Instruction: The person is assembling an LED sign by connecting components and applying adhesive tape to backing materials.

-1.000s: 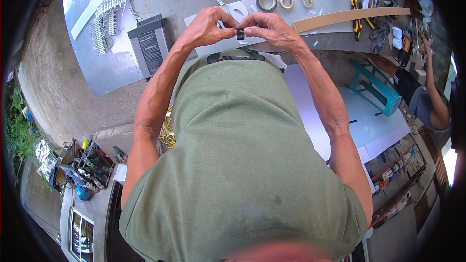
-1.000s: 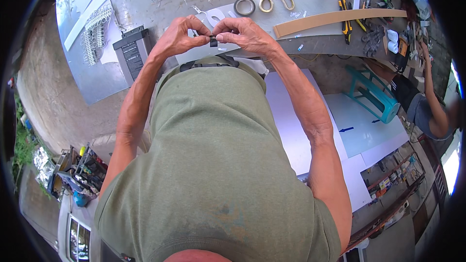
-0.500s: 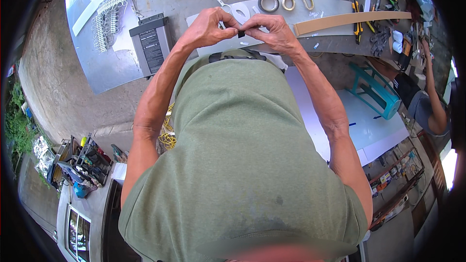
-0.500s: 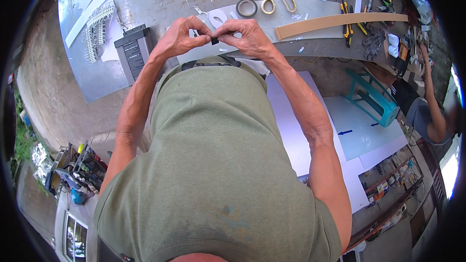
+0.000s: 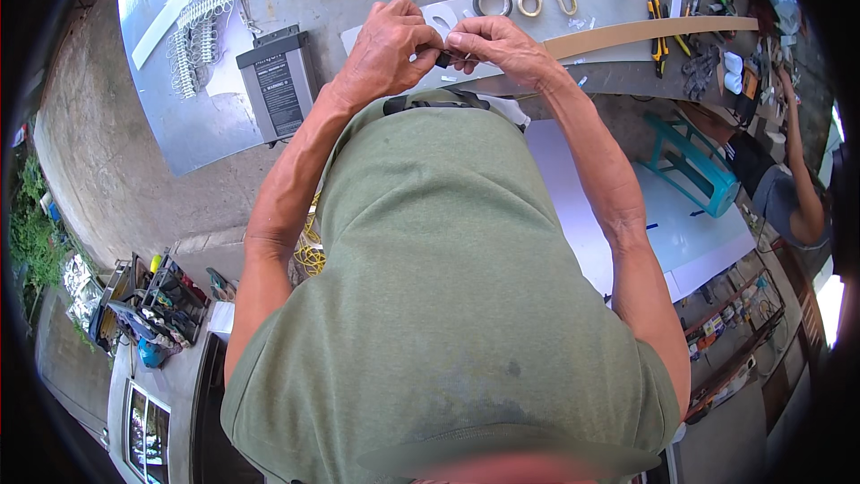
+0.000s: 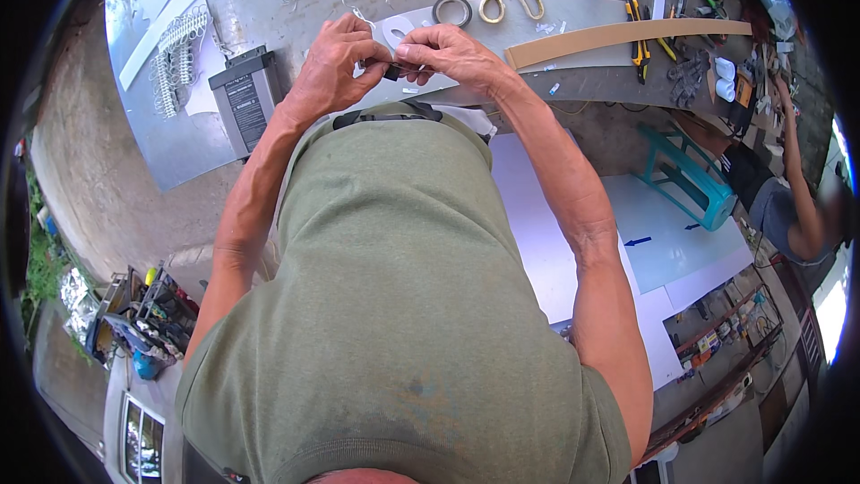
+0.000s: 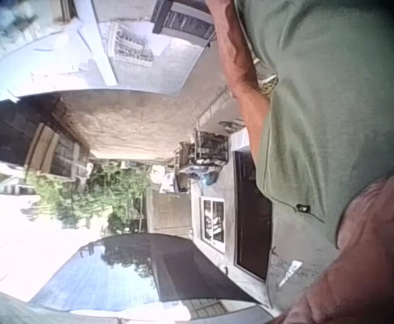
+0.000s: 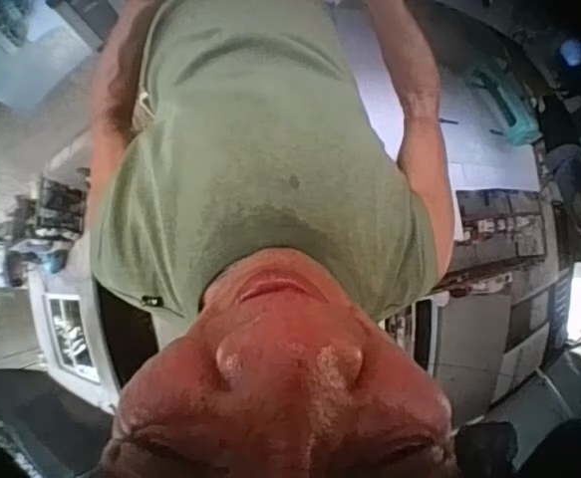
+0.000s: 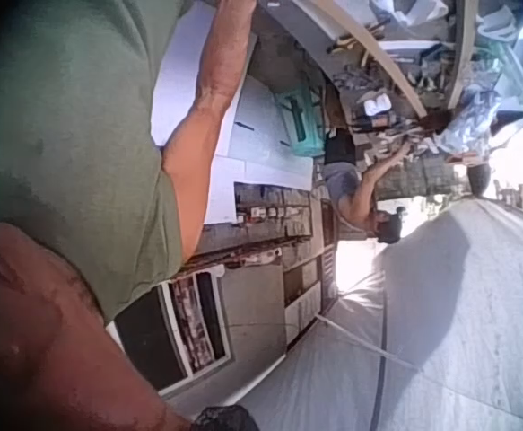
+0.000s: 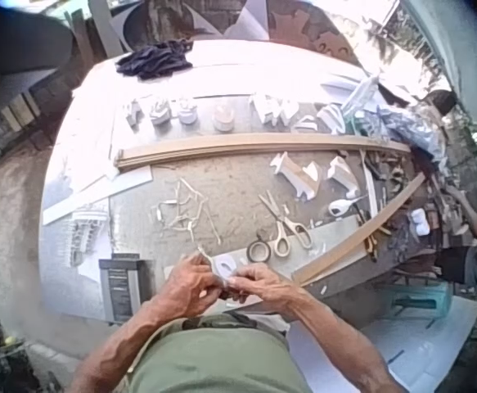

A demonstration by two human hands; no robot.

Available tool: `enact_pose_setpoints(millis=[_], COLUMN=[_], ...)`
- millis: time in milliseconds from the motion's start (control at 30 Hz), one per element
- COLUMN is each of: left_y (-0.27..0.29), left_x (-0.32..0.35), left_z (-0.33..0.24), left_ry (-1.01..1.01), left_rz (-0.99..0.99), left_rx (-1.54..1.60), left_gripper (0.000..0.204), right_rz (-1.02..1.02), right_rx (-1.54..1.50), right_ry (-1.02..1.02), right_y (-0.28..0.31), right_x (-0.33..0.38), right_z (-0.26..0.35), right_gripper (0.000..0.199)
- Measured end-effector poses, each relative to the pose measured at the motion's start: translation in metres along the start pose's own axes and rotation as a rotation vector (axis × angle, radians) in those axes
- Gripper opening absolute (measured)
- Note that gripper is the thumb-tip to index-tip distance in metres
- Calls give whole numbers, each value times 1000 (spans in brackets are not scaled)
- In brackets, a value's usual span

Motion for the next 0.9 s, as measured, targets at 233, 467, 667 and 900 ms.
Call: enact_pose_setpoints(millis=[233, 467, 667, 900], left_y=[-1, -3, -5, -10], left_x=[-1, 1, 0, 0], left_z=[-4, -10, -7, -4], left_ry=[-29, -60, -17, 40], left_rz=[12, 18, 61, 123], left_rx=[-13, -12, -21, -4], left_gripper=[10, 11, 8, 9], right_rz=[29, 37, 20, 33], right_rx=[-128, -133, -33, 76], right_ry=[-95, -121, -97, -67], right_y=[0, 1, 3, 1], right_x=[-2, -1, -1, -1], right_z=[-14, -19, -17, -10], right_gripper=[27, 25, 28, 26])
Point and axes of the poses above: each hand's wrist, its own x-axis away from the middle knuckle, its own y-axis out of the back of the hand, z = x × y, the point moved 9 cm from there along -x, towards the middle knuckle, and after that the axes turned 13 degrees about x, right-handed, at the moved point
